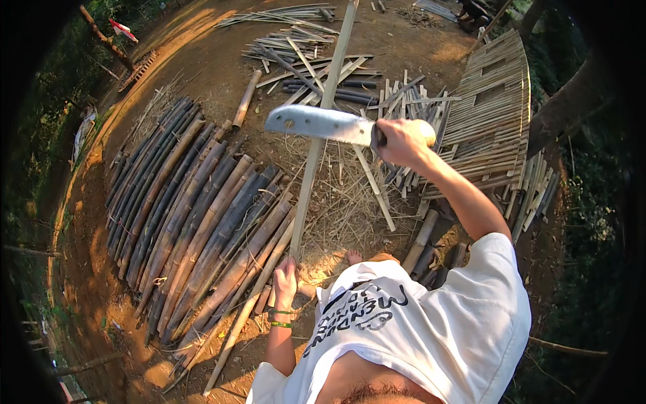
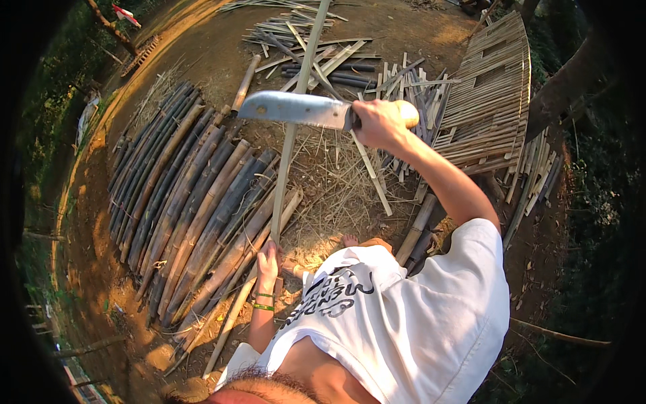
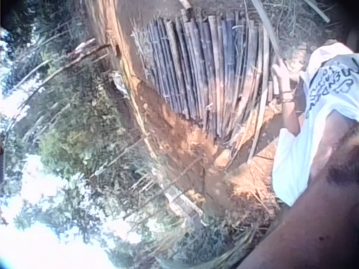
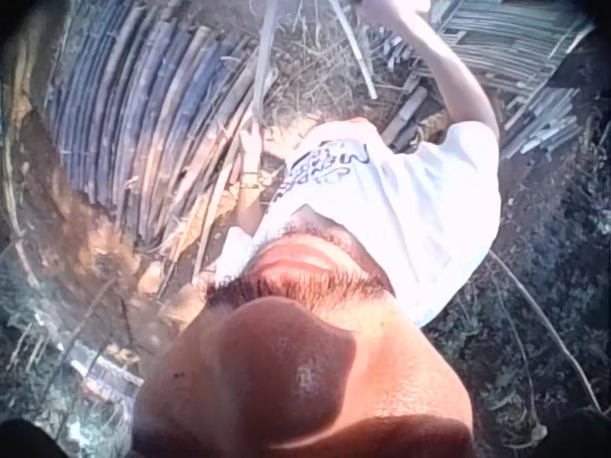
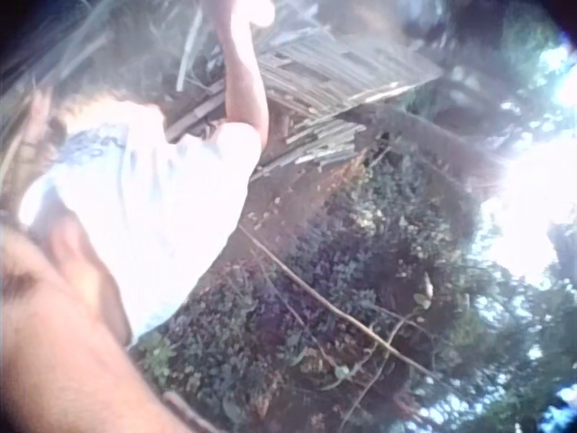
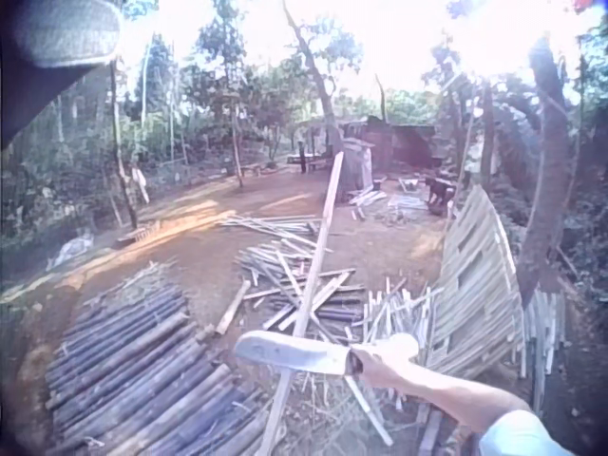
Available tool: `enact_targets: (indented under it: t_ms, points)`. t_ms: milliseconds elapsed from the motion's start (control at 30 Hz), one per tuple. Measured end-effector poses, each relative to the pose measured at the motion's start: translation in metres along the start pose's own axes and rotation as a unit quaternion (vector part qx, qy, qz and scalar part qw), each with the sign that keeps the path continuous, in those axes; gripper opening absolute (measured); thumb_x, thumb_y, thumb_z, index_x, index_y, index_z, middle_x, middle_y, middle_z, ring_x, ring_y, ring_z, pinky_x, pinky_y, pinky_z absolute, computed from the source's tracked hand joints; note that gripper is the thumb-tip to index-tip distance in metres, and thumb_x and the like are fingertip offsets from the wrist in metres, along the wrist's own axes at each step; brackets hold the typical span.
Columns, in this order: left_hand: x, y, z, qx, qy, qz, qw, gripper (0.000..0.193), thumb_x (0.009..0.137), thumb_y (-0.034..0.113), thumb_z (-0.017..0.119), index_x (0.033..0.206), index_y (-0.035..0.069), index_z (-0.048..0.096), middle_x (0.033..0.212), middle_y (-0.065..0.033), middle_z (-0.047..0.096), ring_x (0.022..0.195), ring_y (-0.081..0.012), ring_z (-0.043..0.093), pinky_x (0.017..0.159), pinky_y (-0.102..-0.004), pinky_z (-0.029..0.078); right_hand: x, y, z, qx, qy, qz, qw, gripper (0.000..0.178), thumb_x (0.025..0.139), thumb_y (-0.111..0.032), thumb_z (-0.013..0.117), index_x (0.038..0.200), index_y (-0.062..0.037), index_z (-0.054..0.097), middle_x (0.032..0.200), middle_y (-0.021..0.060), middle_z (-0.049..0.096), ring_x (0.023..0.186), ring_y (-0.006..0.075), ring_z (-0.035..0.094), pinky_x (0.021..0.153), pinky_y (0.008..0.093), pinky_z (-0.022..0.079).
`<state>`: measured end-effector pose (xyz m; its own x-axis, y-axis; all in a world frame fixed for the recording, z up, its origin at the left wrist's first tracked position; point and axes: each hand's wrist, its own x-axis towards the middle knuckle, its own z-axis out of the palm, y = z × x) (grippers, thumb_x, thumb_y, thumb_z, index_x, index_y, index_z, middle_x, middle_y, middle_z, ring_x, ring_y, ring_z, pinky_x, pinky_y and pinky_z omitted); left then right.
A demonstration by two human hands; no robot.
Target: The person strips and splits long bamboo poles using a machete by hand while standing in an outdoor workspace. The person moves the split bamboo pieces between piles during the process.
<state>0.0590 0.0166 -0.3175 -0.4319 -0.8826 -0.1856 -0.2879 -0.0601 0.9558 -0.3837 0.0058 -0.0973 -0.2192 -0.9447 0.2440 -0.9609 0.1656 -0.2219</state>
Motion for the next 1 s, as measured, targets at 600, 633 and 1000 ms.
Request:
enact_targets:
  t_ms: [600,633,1000]
  points:
    - [-0.038,0.066,0.012,0.056,0.034,0.060,0.996,0.042,0.103,0.032,0.050,0.083,-0.004,0.055,0.056,-0.0092,0.040,0.054,-0.0165,0.035,0.050,-0.0385,0.031,-0.049,-0.053,-0.027,-0.131,0.042,-0.205,0.969,0.023,0.064,-0.010,0.070,0.083,-0.0023,0.061,0.076,0.0121,0.066,0.076,0.0314,0.070,0.069,0.0439,0.056]
    - [-0.045,0.068,0.007,0.051,0.031,0.049,0.997,0.041,0.103,0.032,0.050,0.083,-0.004,0.055,0.056,-0.0095,0.040,0.054,-0.0165,0.035,0.050,-0.0384,0.031,-0.039,-0.049,-0.038,-0.117,0.063,-0.123,0.983,0.022,0.064,-0.010,0.069,0.083,-0.0023,0.061,0.075,0.0134,0.067,0.075,0.0329,0.070,0.068,0.0452,0.055]
    - [-0.167,-0.044,-0.066,0.087,0.002,0.041,0.995,0.046,0.101,0.035,0.055,0.074,-0.001,0.050,0.055,-0.0116,0.041,0.050,-0.0190,0.040,0.049,-0.0368,0.031,0.048,0.135,-0.194,-0.191,0.213,0.258,0.923,0.035,0.075,-0.027,0.063,0.099,-0.0038,0.074,0.097,0.0252,0.072,0.094,0.0399,0.070,0.081,0.0489,0.055]
